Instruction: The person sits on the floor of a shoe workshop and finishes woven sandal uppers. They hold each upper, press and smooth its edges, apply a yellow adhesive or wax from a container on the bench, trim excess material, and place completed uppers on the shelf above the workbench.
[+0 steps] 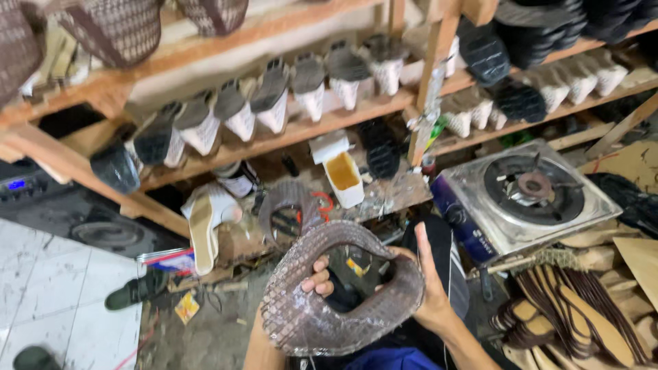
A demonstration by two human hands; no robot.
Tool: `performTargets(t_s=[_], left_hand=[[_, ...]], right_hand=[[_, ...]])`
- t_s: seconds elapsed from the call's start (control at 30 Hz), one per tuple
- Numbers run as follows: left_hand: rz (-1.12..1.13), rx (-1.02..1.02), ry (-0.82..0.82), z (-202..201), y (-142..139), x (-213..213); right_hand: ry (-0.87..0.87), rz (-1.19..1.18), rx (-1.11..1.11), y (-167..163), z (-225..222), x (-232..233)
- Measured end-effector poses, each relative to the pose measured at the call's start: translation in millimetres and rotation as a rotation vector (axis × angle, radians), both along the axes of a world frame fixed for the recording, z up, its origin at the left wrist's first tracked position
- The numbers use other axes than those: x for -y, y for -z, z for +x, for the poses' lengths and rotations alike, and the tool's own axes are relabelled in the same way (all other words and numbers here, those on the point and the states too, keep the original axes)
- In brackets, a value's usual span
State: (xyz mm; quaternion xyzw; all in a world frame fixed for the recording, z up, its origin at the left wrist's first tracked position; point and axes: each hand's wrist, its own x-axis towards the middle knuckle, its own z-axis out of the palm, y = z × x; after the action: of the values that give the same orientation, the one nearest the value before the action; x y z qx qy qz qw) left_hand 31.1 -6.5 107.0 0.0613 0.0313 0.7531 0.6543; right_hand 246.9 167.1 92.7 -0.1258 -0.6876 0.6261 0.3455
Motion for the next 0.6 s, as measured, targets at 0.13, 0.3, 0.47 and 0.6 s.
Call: performTargets(t_s=[0.13, 0.3, 0.47, 0.6], left_hand=[[0.109, -0.090, 0.117, 1, -55, -36], [-0.036, -0.783, 0.114, 37, -209, -67], [0.080, -1.838, -0.114, 80, -373, -152], [0.102, -2.306, -0.446, 97, -464, -262]], right_hand=[[0.084, -0.016, -0.129, -6, 4, -20], [0.066, -0.024, -0.073, 21, -11, -66], [-0.105, -0.149, 0.038, 82, -38, -68], [-0.333, -0.198, 0.220, 111, -39, -79]])
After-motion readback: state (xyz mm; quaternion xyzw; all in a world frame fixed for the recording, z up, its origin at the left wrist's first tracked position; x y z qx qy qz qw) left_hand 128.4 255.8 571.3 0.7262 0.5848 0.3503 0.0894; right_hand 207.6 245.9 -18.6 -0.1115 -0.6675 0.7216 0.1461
